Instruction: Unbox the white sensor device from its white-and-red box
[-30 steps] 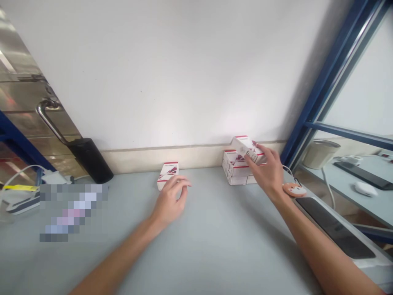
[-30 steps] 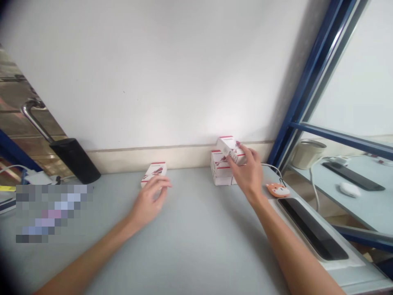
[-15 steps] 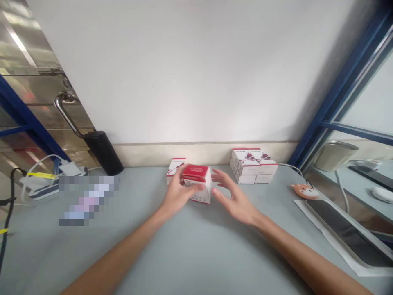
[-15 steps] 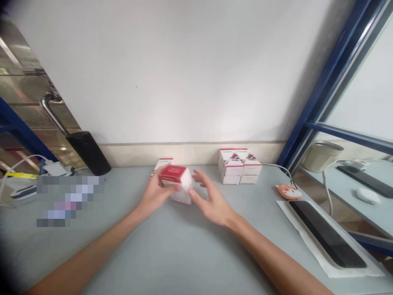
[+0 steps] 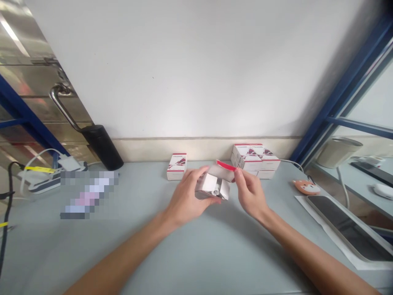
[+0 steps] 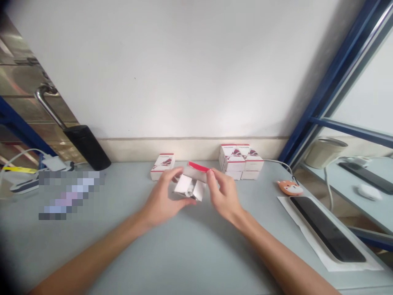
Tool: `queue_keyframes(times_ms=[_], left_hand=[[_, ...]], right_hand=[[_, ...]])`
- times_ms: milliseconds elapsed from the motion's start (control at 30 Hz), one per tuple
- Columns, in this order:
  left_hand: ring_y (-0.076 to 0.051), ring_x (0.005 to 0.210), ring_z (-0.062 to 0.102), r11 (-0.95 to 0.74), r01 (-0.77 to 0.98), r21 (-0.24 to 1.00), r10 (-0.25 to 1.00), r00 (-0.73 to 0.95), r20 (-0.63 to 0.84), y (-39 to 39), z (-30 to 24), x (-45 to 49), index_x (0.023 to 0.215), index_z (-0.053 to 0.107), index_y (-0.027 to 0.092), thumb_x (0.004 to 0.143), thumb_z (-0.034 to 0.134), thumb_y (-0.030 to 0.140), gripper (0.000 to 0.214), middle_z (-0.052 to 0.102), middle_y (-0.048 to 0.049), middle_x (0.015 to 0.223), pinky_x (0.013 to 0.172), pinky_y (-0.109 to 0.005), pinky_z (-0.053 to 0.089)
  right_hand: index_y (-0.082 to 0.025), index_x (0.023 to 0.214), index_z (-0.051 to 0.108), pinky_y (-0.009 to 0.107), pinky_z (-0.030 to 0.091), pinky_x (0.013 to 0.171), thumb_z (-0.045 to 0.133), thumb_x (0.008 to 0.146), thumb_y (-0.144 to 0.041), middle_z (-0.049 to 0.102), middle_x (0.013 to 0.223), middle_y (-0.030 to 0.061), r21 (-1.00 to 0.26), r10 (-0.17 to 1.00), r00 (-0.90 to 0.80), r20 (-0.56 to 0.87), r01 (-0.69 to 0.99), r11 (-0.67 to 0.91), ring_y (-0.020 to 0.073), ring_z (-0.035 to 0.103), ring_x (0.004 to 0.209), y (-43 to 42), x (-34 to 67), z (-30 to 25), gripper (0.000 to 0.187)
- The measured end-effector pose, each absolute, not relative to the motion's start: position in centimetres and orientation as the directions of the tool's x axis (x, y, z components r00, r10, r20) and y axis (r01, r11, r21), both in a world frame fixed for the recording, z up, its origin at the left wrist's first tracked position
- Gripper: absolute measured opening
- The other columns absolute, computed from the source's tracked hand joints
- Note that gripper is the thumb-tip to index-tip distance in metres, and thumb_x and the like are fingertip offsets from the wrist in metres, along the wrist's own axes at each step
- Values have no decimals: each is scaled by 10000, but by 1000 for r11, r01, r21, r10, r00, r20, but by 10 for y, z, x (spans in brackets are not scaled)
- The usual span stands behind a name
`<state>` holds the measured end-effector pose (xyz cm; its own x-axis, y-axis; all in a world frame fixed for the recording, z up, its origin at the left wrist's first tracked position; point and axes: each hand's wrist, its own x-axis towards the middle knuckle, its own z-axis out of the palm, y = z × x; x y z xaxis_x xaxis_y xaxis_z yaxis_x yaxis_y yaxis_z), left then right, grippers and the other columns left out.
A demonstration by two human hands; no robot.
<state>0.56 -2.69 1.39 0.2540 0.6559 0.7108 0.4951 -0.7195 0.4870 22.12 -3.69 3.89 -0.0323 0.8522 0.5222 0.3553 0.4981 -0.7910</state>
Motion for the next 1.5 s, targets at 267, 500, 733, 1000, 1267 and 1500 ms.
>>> queue_keyframes(times_ms=[267,500,733,1000,1267,1500], left_hand=[[-307,1295,612,-856,487,-175,189,609,770,-30,43,-2,1219,609,297,890,811,389,397,626,-124,1357,1073,-472,519],[-292,1211,695,-912,408,33,282,568,773,-27,38,-3,1098,567,216,899,810,334,335,680,-138,1260,958,-438,617],[-286,1196,718,-896,320,307,427,439,790,-24,24,-1,1330,446,277,873,822,242,593,597,-124,1337,900,-429,651],[-329,1390,577,-899,251,359,437,445,782,-18,26,-8,1306,302,273,906,682,82,584,525,-204,1438,1032,-565,561],[-235,1158,698,-898,293,329,427,390,816,-22,21,-2,1198,428,269,898,765,134,471,624,-125,1311,843,-379,624],[-242,1128,728,-885,383,265,412,379,829,-23,21,0,1182,451,270,904,782,201,438,660,-132,1325,816,-374,618]], right_hand=[[-285,1227,622,355,544,784,603,979,-542,665,941,15,-996,984,-163,75,39,82,211,643,838,-31,215,44,358],[-296,1209,667,440,530,941,547,1019,-274,555,1163,79,-565,650,-132,748,388,728,239,617,1075,-39,217,36,225],[-231,1029,670,472,525,872,621,943,-207,575,1197,120,-206,432,-313,846,555,806,276,612,1029,-42,226,45,101],[-272,1180,710,485,526,959,538,950,-93,551,1208,106,-337,555,-309,772,543,770,262,594,1097,-33,229,44,339],[-293,1182,736,539,502,1009,575,1027,-295,589,1273,102,-380,662,-379,647,593,710,305,560,1180,-42,230,52,224],[-266,1032,684,420,539,944,682,988,-373,720,1120,62,-603,691,-118,713,399,691,247,672,1049,-37,232,59,115]])
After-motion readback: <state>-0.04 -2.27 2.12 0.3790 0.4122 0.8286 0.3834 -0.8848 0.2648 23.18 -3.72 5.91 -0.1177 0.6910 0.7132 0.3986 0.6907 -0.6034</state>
